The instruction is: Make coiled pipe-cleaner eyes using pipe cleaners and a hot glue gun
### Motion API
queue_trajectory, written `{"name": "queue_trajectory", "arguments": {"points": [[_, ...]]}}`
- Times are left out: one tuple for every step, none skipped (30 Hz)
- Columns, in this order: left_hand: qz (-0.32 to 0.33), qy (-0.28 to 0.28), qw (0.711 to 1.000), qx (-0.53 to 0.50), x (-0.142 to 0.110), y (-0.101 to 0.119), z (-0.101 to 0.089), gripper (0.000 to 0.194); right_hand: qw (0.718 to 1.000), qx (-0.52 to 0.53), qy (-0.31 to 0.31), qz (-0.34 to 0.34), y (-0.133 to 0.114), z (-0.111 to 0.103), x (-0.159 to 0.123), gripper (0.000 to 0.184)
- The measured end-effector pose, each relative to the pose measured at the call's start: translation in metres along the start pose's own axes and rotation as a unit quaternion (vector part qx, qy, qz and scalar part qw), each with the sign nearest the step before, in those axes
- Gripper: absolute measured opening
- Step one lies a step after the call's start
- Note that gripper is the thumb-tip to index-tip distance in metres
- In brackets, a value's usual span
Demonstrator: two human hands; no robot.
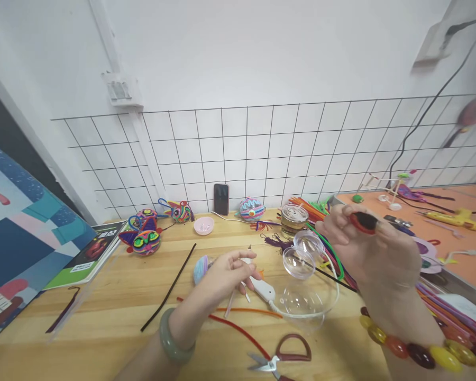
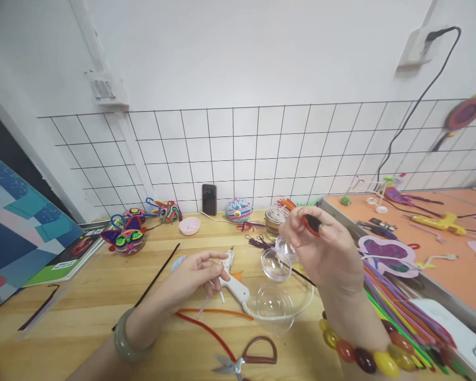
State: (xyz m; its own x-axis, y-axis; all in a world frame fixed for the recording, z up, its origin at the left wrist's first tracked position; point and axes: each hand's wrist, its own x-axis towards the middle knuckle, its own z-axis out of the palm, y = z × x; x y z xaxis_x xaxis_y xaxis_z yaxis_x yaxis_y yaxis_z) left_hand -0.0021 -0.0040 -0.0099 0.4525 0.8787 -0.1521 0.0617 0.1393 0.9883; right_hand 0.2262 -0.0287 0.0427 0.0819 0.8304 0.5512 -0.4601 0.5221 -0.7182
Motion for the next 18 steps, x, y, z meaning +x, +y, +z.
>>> {"name": "queue_trajectory", "arguments": {"points": [[-0.003, -0.005, 1.0, 0.011, 0.001, -0.004, 0.004, 0.043, 1.0, 0.006, 0.002, 0.001, -0.001, 0.0, 0.0, 0.019], [-0.006, -0.012, 1.0, 0.022, 0.002, -0.009, 0.008, 0.041, 1.0, 0.01, 0.003, 0.003, -0.002, 0.001, -0.001, 0.019], [-0.016, -0.027, 0.999, 0.034, 0.003, -0.014, 0.013, 0.04, 1.0, 0.012, 0.002, 0.004, -0.002, 0.001, -0.001, 0.019], [-0.029, -0.048, 0.998, 0.043, 0.002, -0.02, 0.018, 0.038, 1.0, 0.011, 0.001, 0.006, -0.003, 0.002, -0.002, 0.019], [-0.04, -0.06, 0.996, 0.055, 0.001, -0.025, 0.024, 0.036, 1.0, 0.008, -0.002, 0.009, -0.004, 0.002, -0.002, 0.018], [-0.048, -0.078, 0.993, 0.078, -0.001, -0.031, 0.029, 0.035, 1.0, 0.006, -0.001, 0.013, -0.004, 0.003, -0.003, 0.018], [-0.045, -0.098, 0.988, 0.107, -0.004, -0.036, 0.033, 0.033, 1.0, 0.003, 0.004, 0.016, -0.005, 0.003, -0.003, 0.017], [-0.032, -0.115, 0.984, 0.135, -0.007, -0.04, 0.037, 0.032, 1.0, 0.002, 0.011, 0.019, -0.006, 0.003, -0.003, 0.017], [-0.02, -0.119, 0.979, 0.166, -0.01, -0.044, 0.04, 0.03, 1.0, 0.003, 0.02, 0.021, -0.006, 0.004, -0.003, 0.017], [-0.016, -0.134, 0.971, 0.196, -0.013, -0.046, 0.042, 0.031, 0.999, 0.007, 0.026, 0.021, -0.007, 0.004, -0.003, 0.017], [-0.02, -0.152, 0.962, 0.224, -0.015, -0.047, 0.043, 0.031, 0.999, 0.013, 0.03, 0.019, -0.008, 0.004, -0.003, 0.017], [-0.016, -0.161, 0.955, 0.248, -0.016, -0.047, 0.043, 0.032, 0.999, 0.019, 0.032, 0.017, -0.008, 0.004, -0.003, 0.017], [0.001, -0.161, 0.95, 0.266, -0.016, -0.045, 0.041, 0.032, 0.999, 0.023, 0.031, 0.017, -0.008, 0.004, -0.002, 0.017], [0.032, -0.139, 0.947, 0.288, -0.015, -0.043, 0.038, 0.03, 0.999, 0.024, 0.032, 0.018, -0.009, 0.005, -0.002, 0.017], [0.065, -0.096, 0.943, 0.313, -0.013, -0.038, 0.032, 0.028, 0.999, 0.019, 0.035, 0.022, -0.008, 0.005, -0.002, 0.018], [0.085, -0.053, 0.933, 0.344, -0.01, -0.033, 0.025, 0.027, 0.999, 0.01, 0.039, 0.027, -0.008, 0.005, -0.002, 0.019], [0.095, 0.01, 0.918, 0.386, -0.008, -0.027, 0.016, 0.027, 0.999, -0.002, 0.041, 0.033, -0.007, 0.006, -0.002, 0.019], [0.109, 0.085, 0.891, 0.433, -0.006, -0.02, 0.006, 0.028, 0.998, -0.015, 0.04, 0.038, -0.006, 0.006, -0.002, 0.02]]}}
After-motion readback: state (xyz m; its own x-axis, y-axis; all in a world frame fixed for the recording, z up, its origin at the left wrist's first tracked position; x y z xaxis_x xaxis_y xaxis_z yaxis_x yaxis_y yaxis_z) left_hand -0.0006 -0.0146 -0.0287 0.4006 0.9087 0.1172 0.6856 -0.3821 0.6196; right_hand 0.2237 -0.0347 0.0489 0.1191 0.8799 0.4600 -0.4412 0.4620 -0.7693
